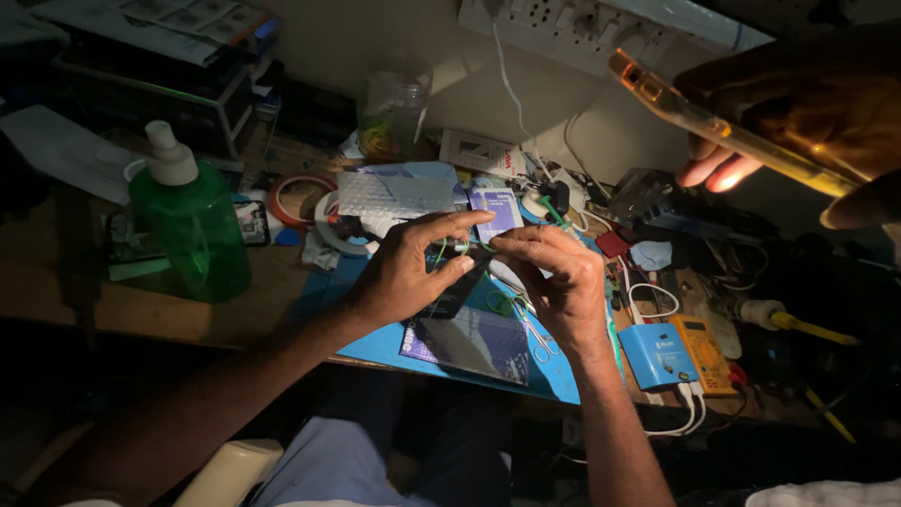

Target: The person uses a screwdriver to remove screws from a disassembled mobile phone on a blue mat. They then secure the phone with multiple green rubber bands, wrapping them around the device repeatedly.

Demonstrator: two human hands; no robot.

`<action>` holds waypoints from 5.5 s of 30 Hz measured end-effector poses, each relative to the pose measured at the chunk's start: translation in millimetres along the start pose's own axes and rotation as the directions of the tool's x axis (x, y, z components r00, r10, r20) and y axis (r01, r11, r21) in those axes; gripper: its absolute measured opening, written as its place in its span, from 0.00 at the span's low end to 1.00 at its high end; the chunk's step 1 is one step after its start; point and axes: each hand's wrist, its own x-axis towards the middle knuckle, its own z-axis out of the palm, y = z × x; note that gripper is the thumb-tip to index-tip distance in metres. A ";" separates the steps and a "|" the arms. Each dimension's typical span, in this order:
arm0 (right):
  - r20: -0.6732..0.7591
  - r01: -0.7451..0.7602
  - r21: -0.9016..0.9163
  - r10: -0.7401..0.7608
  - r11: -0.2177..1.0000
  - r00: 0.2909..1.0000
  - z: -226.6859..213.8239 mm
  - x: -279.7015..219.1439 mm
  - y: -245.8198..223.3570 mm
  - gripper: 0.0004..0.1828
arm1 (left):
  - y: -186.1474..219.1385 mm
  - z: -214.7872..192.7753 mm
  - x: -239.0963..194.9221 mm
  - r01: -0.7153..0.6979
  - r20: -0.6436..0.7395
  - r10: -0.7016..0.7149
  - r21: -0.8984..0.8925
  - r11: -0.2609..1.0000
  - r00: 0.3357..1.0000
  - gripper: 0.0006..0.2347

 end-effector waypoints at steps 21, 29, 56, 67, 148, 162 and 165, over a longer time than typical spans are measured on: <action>-0.064 -0.158 0.353 0.192 0.922 0.979 46.8 -93.1 39.3 0.03 | -32.6 -29.5 17.0 0.228 -0.025 -0.351 -0.716 0.660 0.936 0.12; 0.003 -0.465 0.399 0.506 0.790 0.863 71.5 -121.6 -35.0 0.08 | -53.3 -46.0 24.6 0.207 -0.085 -0.450 -0.803 0.559 0.889 0.09; -0.127 -0.356 0.208 0.386 0.911 0.914 107.5 -233.1 -57.9 0.12 | -33.4 -2.2 -30.6 0.188 -0.174 -0.601 -0.852 0.489 0.780 0.09; 0.076 -0.404 0.341 0.404 0.849 0.912 171.9 -466.8 50.9 0.11 | -31.4 -13.3 -26.5 0.218 -0.149 -0.625 -0.855 0.470 0.766 0.12; 0.229 -0.245 -0.362 0.340 0.900 0.912 68.0 -58.0 86.3 0.09 | 2.9 -13.4 -96.9 0.091 0.044 -0.498 -0.993 0.070 0.866 0.29; 0.248 -0.493 0.856 0.711 0.157 0.658 47.3 -79.7 118.7 0.08 | -43.1 -23.0 -71.7 0.422 0.047 -0.736 -0.842 0.334 0.676 0.13; 0.181 -0.331 0.941 0.716 0.074 0.674 42.7 -81.2 103.8 0.06 | -44.0 -26.4 -55.2 0.422 0.048 -0.715 -0.834 0.356 0.698 0.11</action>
